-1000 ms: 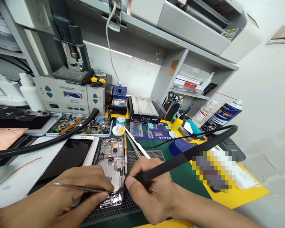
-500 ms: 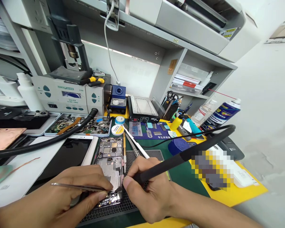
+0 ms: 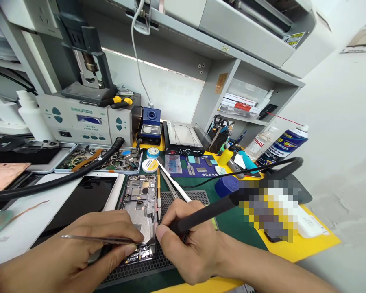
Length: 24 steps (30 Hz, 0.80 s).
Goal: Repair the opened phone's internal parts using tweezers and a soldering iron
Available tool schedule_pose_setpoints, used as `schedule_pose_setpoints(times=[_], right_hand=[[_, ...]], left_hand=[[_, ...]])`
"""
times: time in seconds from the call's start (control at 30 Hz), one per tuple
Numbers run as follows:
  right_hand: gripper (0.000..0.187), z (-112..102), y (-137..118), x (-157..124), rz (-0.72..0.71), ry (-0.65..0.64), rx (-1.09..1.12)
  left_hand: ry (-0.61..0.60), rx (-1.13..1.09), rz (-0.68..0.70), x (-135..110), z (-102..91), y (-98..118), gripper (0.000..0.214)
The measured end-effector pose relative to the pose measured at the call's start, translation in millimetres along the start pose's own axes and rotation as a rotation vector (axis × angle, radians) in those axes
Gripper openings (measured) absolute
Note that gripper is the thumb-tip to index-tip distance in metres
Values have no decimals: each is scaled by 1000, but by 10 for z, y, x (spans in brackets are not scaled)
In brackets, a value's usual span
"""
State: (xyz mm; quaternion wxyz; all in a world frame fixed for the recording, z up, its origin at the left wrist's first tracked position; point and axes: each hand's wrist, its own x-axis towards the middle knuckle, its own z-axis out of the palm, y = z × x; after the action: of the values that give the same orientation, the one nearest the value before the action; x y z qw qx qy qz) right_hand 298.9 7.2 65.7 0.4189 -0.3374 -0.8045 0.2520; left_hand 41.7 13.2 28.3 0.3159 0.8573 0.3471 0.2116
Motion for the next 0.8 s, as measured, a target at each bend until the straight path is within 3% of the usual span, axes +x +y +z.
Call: schedule_pose_setpoints(times=[0.17,0.47,0.8], right_hand=[[16,-8,5,-28,12,-9,26],[17,-11,-5,-29,13,-4,-2],[16,-3,7,-22,-8,-10,22]], left_hand=[[-69,6,-9,-9,-17,-30,19],[1,31,14,4,8,29,19],[-54,40,-10,-18,17,6,21]])
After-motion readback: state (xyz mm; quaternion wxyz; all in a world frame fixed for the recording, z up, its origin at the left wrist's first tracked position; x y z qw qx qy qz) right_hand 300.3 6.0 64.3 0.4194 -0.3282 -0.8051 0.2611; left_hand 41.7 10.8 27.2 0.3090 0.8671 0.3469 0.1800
